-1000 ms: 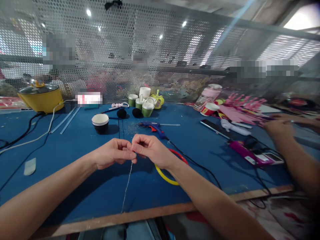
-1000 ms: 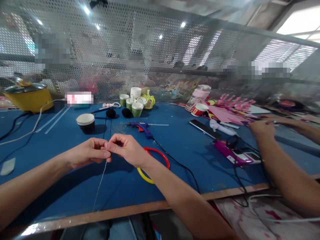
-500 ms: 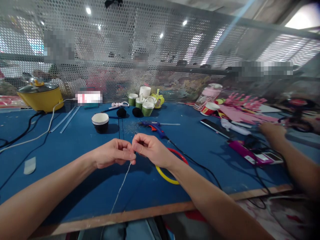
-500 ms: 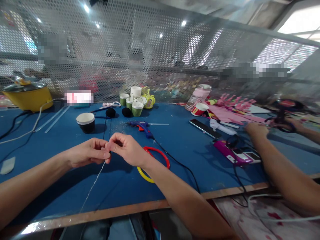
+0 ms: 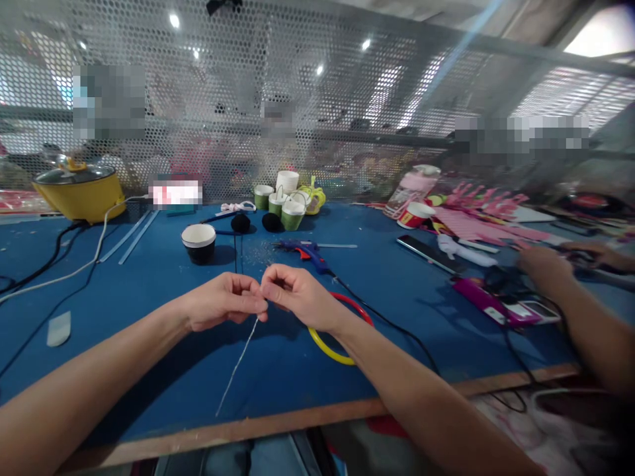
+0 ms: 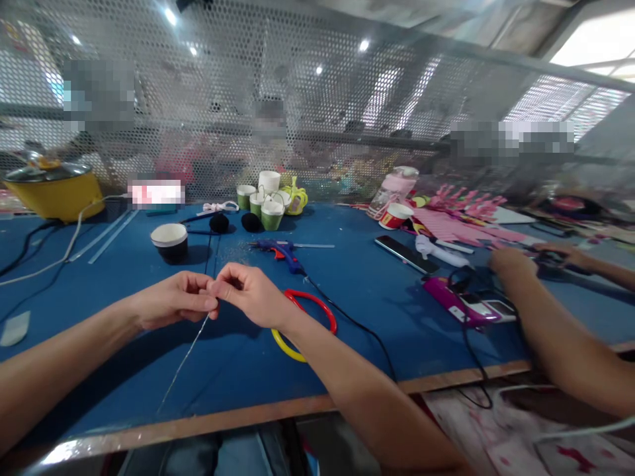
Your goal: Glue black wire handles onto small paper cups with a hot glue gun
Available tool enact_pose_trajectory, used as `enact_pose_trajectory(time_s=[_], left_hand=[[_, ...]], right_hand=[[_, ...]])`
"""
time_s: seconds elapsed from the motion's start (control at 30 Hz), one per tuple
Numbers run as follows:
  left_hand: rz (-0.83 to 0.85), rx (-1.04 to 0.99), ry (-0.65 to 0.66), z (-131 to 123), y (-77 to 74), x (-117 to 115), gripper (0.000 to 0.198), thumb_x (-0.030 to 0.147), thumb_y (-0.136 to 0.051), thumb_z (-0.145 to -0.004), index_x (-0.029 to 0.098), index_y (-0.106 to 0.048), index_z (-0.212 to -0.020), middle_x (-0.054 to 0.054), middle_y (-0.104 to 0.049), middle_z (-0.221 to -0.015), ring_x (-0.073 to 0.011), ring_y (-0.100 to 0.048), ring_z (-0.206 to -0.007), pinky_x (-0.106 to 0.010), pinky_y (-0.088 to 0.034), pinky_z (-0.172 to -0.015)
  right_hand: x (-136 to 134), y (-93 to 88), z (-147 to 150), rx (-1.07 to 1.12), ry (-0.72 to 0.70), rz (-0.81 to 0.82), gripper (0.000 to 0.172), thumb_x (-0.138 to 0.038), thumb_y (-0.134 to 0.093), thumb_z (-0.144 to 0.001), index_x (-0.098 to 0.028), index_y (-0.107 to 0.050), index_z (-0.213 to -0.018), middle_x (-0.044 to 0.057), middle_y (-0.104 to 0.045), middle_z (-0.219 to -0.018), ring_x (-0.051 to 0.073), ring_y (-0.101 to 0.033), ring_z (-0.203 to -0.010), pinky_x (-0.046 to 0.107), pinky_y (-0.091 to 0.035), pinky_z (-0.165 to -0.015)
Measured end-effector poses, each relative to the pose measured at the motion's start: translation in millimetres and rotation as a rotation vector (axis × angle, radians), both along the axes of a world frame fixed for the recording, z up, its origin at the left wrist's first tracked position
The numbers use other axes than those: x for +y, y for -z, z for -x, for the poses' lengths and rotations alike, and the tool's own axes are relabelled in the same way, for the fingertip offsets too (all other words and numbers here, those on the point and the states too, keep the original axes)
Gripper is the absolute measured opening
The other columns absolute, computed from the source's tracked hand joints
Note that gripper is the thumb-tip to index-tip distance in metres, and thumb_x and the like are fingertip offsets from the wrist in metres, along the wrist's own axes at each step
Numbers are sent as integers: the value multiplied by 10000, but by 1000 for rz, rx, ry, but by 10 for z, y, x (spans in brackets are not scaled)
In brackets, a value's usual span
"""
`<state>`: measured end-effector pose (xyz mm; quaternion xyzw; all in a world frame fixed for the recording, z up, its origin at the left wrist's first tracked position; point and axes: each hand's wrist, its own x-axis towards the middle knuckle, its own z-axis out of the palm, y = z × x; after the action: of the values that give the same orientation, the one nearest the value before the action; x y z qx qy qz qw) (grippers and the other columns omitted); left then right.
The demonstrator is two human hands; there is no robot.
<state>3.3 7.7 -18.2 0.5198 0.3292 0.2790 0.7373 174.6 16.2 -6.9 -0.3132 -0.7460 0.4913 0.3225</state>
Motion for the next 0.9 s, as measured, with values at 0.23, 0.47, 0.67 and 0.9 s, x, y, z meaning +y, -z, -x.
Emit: enact_pose_trajectory(time_s=[0.23,0.47,0.67,0.9], left_hand=[[-193,218,-55,56,-145,1,175,288,-645,-667,128,-594,-718,55,-478,-567,-33,-295,-468,-212,-163,-434],[-344,345,-116,35,-157,-14,188,313,-621,-676,130,-584,-661,50,-478,-572,-49,-337,-512,-211,-229,-485],[-350,422,-213,-47,-167,32,221,315,-651,-609,127,-539,-579,63,-423,-508,-46,-294,-476,-212,-194,-459],[-343,357,-254,52,-178,132,194,307,-656,-596,130,-582,-615,53,-449,-514,-37,-303,-431,-207,-201,-425]], right_hand=[[42,-14,-43,-65,27,-75,243,-371,-504,-796,-159,-470,-682,-60,-383,-548,59,-325,-498,211,-273,-481],[47,-32,-37,-157,84,-181,219,-339,-510,-788,-155,-473,-675,-50,-389,-581,65,-322,-532,210,-286,-497],[89,-9,3,-228,164,-242,240,-366,-504,-781,-155,-485,-670,-46,-399,-563,72,-325,-523,215,-267,-479],[223,-55,116,-129,129,-67,356,-497,-478,-769,-158,-483,-661,-33,-448,-563,68,-400,-488,201,-313,-437]])
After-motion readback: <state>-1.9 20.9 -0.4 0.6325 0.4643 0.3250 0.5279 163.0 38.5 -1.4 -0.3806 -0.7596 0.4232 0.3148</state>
